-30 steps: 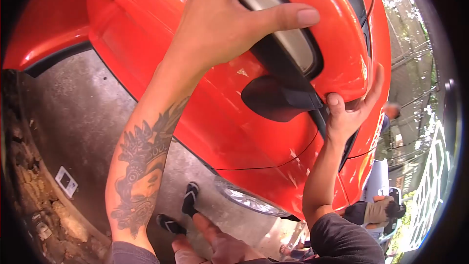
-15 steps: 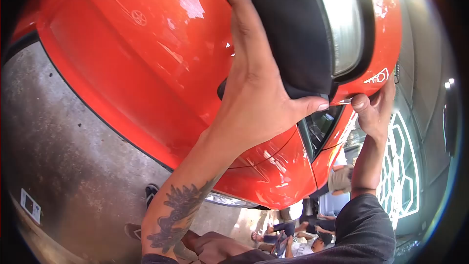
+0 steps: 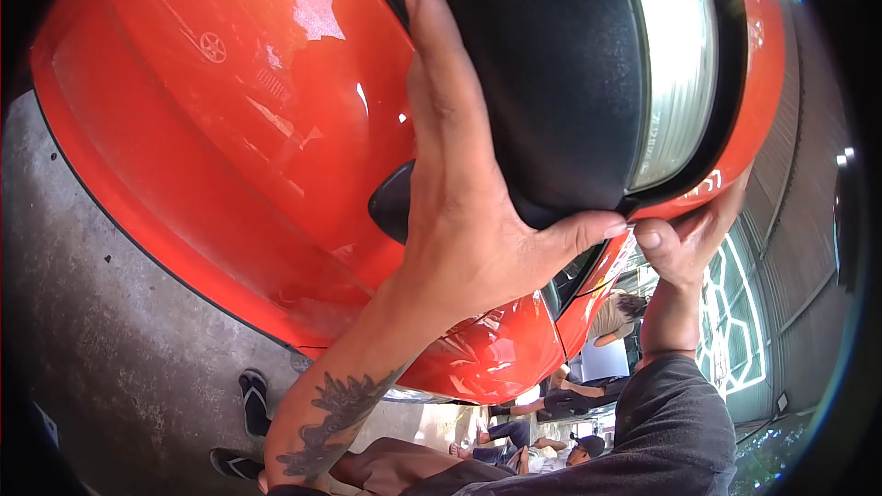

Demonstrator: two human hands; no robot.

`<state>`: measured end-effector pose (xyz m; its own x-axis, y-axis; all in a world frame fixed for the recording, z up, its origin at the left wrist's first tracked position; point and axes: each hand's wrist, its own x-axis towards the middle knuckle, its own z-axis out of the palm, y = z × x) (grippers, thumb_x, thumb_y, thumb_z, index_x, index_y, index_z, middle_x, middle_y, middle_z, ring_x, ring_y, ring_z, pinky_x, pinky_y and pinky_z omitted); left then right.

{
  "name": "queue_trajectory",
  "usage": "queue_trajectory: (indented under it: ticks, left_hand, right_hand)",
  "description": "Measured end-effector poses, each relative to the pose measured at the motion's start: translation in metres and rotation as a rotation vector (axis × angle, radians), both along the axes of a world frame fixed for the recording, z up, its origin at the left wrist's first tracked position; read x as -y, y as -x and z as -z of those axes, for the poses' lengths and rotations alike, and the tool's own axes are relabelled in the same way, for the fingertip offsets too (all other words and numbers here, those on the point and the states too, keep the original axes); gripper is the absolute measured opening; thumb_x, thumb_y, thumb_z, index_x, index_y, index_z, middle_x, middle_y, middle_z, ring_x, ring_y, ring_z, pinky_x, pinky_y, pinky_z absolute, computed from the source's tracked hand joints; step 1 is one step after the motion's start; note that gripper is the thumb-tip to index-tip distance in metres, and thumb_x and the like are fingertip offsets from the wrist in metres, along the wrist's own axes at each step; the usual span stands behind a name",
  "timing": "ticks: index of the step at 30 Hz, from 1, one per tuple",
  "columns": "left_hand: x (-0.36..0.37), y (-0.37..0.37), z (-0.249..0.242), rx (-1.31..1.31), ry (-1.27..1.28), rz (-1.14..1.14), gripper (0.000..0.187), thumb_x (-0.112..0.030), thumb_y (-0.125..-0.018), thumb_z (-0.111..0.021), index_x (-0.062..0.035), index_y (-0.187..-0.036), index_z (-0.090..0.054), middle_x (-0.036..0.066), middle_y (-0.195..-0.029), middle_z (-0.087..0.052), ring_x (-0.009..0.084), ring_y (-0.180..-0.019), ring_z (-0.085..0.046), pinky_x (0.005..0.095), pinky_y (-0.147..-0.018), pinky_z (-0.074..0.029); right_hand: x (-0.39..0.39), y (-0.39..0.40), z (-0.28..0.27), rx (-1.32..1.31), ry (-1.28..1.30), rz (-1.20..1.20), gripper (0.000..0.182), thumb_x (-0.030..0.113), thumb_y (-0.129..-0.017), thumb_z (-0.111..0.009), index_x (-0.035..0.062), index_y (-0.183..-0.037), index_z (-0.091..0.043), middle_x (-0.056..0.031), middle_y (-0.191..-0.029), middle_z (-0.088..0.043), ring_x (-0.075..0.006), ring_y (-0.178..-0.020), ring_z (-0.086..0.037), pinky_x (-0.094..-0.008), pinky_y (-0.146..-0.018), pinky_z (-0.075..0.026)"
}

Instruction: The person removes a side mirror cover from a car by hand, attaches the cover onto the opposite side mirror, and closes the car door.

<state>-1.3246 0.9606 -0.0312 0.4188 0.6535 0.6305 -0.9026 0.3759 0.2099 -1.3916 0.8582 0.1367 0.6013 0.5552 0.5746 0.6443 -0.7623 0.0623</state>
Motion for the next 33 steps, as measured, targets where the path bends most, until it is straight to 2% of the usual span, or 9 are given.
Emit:
queue_trajectory:
  ticks: [3,5,8,15,17,21,26,29,33]
  left_hand:
    - [-0.005,0.001,-0.002,-0.053,-0.027,-0.082,0.146,-0.028,-0.048,-0.093,0.0057,-0.146,0.010,0.034,-0.151,0.005,0.0531,-0.137,-0.013,0.0540,-0.111,-0.024]
    - [-0.005,0.000,-0.001,-0.141,-0.095,-0.106,0.146,-0.039,-0.060,-0.090,0.0012,-0.145,0.021,0.025,-0.154,0.000,0.0343,-0.140,-0.019,0.0442,-0.112,-0.025]
    - [-0.001,0.001,0.003,-0.042,-0.052,0.047,0.145,-0.041,-0.061,-0.089,0.0008,-0.145,0.021,0.024,-0.153,-0.005,0.0337,-0.139,-0.022,0.0434,-0.111,-0.027]
    - [0.005,0.003,0.004,-0.034,-0.092,-0.069,0.139,-0.032,-0.066,-0.088,0.0017,-0.144,0.023,0.026,-0.151,-0.009,0.0341,-0.136,-0.028,0.0418,-0.108,-0.032]
    - [0.013,0.000,0.003,0.005,0.035,-0.077,0.132,-0.028,-0.058,-0.089,0.0125,-0.145,0.002,0.035,-0.151,0.001,0.0513,-0.136,-0.024,0.0487,-0.108,-0.031]
    - [0.022,-0.004,0.006,-0.002,0.035,-0.086,0.130,-0.029,-0.058,-0.088,0.0134,-0.145,-0.001,0.036,-0.151,-0.003,0.0504,-0.133,-0.030,0.0487,-0.105,-0.034]
    - [0.012,0.007,0.007,-0.112,-0.041,-0.013,0.134,-0.029,-0.060,-0.087,0.0126,-0.144,0.009,0.038,-0.148,-0.005,0.0470,-0.133,-0.030,0.0484,-0.106,-0.033]
    - [0.006,0.008,0.008,-0.131,-0.057,0.040,0.138,-0.034,-0.061,-0.087,0.0123,-0.142,0.014,0.038,-0.148,-0.004,0.0463,-0.135,-0.026,0.0495,-0.109,-0.028]
    - [0.006,0.006,0.012,-0.157,-0.052,0.009,0.138,-0.041,-0.062,-0.087,0.0141,-0.142,0.010,0.039,-0.148,-0.003,0.0491,-0.136,-0.024,0.0508,-0.110,-0.025]
  right_hand:
    - [0.002,-0.001,-0.002,-0.036,-0.012,0.001,0.118,0.041,-0.051,-0.093,-0.0022,-0.139,-0.027,-0.0155,-0.129,-0.048,-0.0270,-0.116,-0.053,-0.0391,-0.097,-0.046]
    - [0.003,-0.004,-0.003,-0.048,0.007,-0.013,0.118,0.037,-0.051,-0.094,-0.0026,-0.140,-0.026,-0.0162,-0.130,-0.048,-0.0274,-0.117,-0.053,-0.0394,-0.097,-0.046]
    - [-0.005,-0.002,0.001,-0.037,-0.004,-0.046,0.117,0.036,-0.053,-0.093,-0.0030,-0.141,-0.025,-0.0164,-0.130,-0.048,-0.0276,-0.117,-0.053,-0.0392,-0.098,-0.046]
    - [-0.009,-0.008,0.011,-0.017,-0.085,-0.114,0.119,0.036,-0.057,-0.091,-0.0043,-0.144,-0.020,-0.0186,-0.132,-0.047,-0.0285,-0.118,-0.053,-0.0397,-0.099,-0.045]
    - [-0.005,-0.010,0.007,0.011,-0.003,-0.116,0.120,0.038,-0.058,-0.091,-0.0051,-0.144,-0.020,-0.0192,-0.132,-0.047,-0.0289,-0.118,-0.052,-0.0400,-0.099,-0.045]
    - [-0.003,-0.019,0.014,0.119,0.061,-0.167,0.121,0.043,-0.059,-0.090,-0.0072,-0.144,-0.019,-0.0204,-0.134,-0.045,-0.0295,-0.119,-0.052,-0.0405,-0.099,-0.045]
    - [-0.010,-0.019,0.008,0.065,0.154,-0.180,0.123,0.046,-0.059,-0.088,-0.0057,-0.146,-0.018,-0.0225,-0.140,-0.040,-0.0307,-0.123,-0.050,-0.0410,-0.101,-0.045]
    - [-0.010,-0.018,0.011,-0.013,0.109,-0.127,0.124,0.047,-0.063,-0.087,-0.0045,-0.148,-0.013,-0.0203,-0.146,-0.033,-0.0306,-0.130,-0.041,-0.0439,-0.108,-0.036]
    - [-0.016,-0.017,0.016,0.001,0.040,-0.086,0.127,0.050,-0.057,-0.088,-0.0044,-0.146,-0.016,-0.0228,-0.143,-0.036,-0.0330,-0.124,-0.049,-0.0432,-0.101,-0.045]
